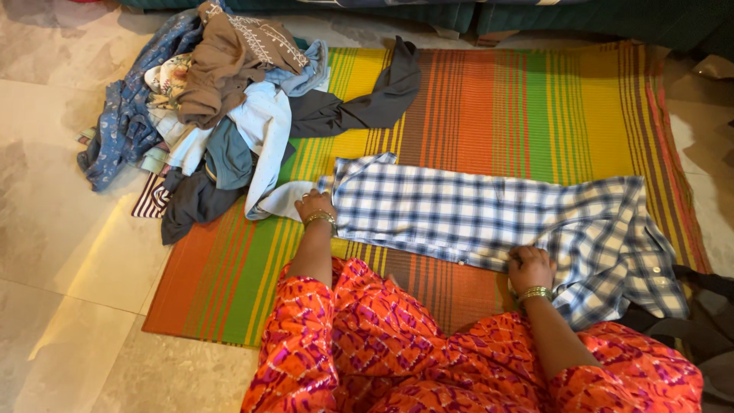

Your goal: The person buttons a plaid shirt, lays it flat on a mat, and folds the sleeves and bottom section inward by hand.

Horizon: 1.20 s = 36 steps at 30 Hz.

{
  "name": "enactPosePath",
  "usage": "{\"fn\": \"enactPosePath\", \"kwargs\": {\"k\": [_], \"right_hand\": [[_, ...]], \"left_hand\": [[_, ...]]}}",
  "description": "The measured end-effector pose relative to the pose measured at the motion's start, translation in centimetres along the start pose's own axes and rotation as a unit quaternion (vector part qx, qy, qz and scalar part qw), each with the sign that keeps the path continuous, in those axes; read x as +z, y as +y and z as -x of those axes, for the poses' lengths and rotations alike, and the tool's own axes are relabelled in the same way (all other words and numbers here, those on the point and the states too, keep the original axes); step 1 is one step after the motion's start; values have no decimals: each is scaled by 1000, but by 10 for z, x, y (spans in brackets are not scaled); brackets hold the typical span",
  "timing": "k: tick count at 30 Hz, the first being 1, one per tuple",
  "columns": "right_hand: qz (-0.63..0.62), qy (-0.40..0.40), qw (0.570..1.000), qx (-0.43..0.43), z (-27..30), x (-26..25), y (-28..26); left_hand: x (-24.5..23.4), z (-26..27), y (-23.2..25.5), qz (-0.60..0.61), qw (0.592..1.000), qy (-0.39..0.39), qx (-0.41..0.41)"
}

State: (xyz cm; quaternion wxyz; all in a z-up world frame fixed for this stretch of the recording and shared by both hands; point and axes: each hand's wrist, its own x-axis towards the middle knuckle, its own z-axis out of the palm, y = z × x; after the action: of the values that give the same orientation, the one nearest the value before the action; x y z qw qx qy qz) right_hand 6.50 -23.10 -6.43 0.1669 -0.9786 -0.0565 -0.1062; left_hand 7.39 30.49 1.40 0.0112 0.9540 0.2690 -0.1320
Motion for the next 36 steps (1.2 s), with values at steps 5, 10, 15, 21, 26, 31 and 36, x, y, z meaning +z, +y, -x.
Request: {"fn": "enactPosePath", "kwargs": {"k": [5, 10, 15, 21, 26, 31, 36], "right_hand": [[-24, 39, 998, -40, -2, 3, -20], [12, 0, 995, -104, -37, 39, -56], [112, -177, 977, -50, -56, 39, -88], [145, -222, 964, -31, -55, 32, -95], [152, -197, 968, -35, -57, 35, -93], [149, -197, 968, -37, -55, 36, -91], [145, -200, 968, -36, -55, 37, -90]], "left_hand": [[-21, 18, 25, 21, 985, 74, 155], [-17, 28, 82, -24, 935, 27, 354], [20, 0, 115, 11, 903, 44, 427], [22, -42, 113, 33, 945, 12, 326], [20, -80, 90, 134, 959, -21, 249], [33, -109, 69, 132, 945, 146, 263], [32, -116, 58, 157, 944, 151, 246]]}}
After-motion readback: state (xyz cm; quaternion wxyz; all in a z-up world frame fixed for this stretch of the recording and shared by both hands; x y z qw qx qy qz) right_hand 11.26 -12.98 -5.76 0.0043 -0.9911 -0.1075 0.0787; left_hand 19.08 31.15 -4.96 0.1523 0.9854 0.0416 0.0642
